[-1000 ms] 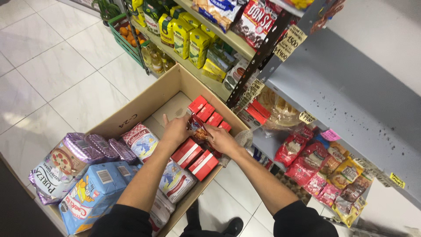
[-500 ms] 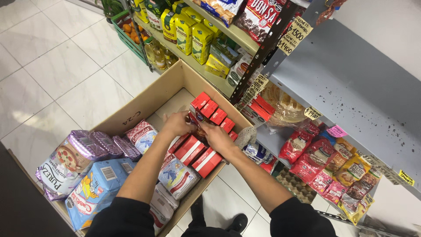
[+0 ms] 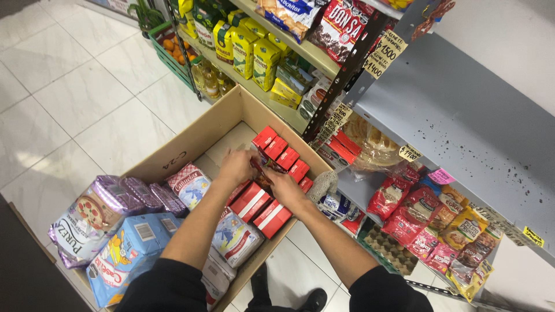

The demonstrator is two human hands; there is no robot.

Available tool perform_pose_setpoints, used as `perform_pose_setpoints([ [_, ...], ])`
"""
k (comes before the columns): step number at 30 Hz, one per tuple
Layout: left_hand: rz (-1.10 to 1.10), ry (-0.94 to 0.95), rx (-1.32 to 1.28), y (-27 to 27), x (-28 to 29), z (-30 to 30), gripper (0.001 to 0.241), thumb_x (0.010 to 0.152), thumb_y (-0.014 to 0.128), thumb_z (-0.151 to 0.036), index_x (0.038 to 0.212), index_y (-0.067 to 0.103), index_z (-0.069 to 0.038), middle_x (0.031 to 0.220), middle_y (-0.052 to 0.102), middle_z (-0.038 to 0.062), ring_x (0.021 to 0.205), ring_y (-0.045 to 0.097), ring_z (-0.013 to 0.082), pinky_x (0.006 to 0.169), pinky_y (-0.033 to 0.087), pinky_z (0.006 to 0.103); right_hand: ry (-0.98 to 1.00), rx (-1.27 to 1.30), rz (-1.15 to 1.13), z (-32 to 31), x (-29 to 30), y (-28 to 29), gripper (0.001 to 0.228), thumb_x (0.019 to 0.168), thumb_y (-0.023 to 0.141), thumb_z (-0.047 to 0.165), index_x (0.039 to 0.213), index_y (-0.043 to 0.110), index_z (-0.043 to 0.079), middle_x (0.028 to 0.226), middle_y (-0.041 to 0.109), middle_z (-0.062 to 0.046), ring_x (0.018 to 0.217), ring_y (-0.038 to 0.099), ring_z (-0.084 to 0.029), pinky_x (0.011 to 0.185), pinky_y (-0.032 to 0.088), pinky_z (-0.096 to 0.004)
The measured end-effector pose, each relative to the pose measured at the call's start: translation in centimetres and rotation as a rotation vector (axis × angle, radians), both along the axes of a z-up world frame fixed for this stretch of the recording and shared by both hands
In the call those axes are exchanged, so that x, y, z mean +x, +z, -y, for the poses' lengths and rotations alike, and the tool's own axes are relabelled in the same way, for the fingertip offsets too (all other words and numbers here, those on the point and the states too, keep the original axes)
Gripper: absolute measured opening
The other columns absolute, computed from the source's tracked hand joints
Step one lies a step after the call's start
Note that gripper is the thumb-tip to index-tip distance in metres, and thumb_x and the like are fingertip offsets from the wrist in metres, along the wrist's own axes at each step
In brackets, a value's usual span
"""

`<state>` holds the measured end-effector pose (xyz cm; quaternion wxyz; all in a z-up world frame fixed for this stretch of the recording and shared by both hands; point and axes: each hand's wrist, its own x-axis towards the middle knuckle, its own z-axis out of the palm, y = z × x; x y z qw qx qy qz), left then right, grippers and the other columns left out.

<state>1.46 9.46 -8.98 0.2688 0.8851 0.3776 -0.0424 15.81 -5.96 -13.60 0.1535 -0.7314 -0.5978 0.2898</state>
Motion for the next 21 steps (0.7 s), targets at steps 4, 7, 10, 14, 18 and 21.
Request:
perform_pose_setpoints([
  [4, -0.007, 0.044, 0.003, -3.4, 0.2, -1.0, 0.025, 0.085, 0.084, -0.033, 0.110, 0.083, -0.034, 0.113, 0.084, -0.003, 0.126, 0.074, 0.0324, 0.129, 0.032, 0.0680, -0.013, -0.026, -0.018, -0.2, -0.5, 0.8, 0.068, 0.100, 0.064, 0.002, 0.164, 0.052, 0.023, 0.163, 0.060, -0.012, 0.146, 0.059, -0.036, 0.121, 0.053, -0.050],
  [7, -0.034, 0.065, 0.017, -5.1, 0.1, -1.5, 0.025, 0.085, 0.088, -0.032, 0.109, 0.084, -0.031, 0.115, 0.084, 0.001, 0.127, 0.073, 0.0334, 0.127, 0.036, 0.0657, -0.029, -0.041, -0.029, -1.1, -0.5, 0.2, 0.069, 0.101, 0.060, 0.001, 0.165, 0.051, 0.028, 0.161, 0.062, -0.009, 0.143, 0.061, -0.039, 0.119, 0.054, -0.053],
  [10, -0.043, 0.099, -0.005, -7.3, 0.5, -2.2, 0.027, 0.079, 0.092, -0.036, 0.105, 0.083, -0.034, 0.117, 0.083, -0.002, 0.130, 0.072, 0.0310, 0.128, 0.035, 0.0648, -0.022, -0.077, -0.029, -1.3, -0.3, -0.3, 0.067, 0.102, 0.055, 0.001, 0.163, 0.052, 0.028, 0.161, 0.063, -0.011, 0.142, 0.061, -0.043, 0.120, 0.053, -0.055],
  [14, -0.070, 0.142, -0.017, -7.6, 0.9, -2.0, 0.032, 0.074, 0.095, -0.034, 0.105, 0.084, -0.036, 0.118, 0.083, -0.003, 0.131, 0.072, 0.0290, 0.129, 0.032, 0.0662, -0.043, -0.143, 0.062, -1.3, -0.4, -0.5, 0.067, 0.105, 0.053, 0.006, 0.163, 0.051, 0.040, 0.156, 0.066, -0.010, 0.137, 0.066, -0.042, 0.117, 0.057, -0.050],
  [18, 0.034, 0.091, -0.059, -4.0, 0.1, -1.6, 0.026, 0.080, 0.092, -0.030, 0.105, 0.085, -0.030, 0.112, 0.085, 0.000, 0.128, 0.074, 0.0320, 0.129, 0.036, 0.0642, -0.108, -0.064, -0.103, -0.8, 0.7, -1.8, 0.060, 0.105, 0.055, 0.010, 0.157, 0.059, 0.038, 0.152, 0.069, -0.015, 0.140, 0.063, -0.043, 0.117, 0.055, -0.053],
  [21, 0.182, 0.178, -0.248, 3.4, -1.7, 0.0, 0.029, 0.077, 0.090, -0.026, 0.105, 0.084, -0.031, 0.113, 0.085, 0.002, 0.125, 0.075, 0.0340, 0.122, 0.049, 0.0584, -0.149, -0.081, -0.155, 0.6, 1.1, 0.0, 0.056, 0.107, 0.057, 0.014, 0.158, 0.059, 0.035, 0.152, 0.069, -0.016, 0.140, 0.063, -0.044, 0.116, 0.055, -0.054],
])
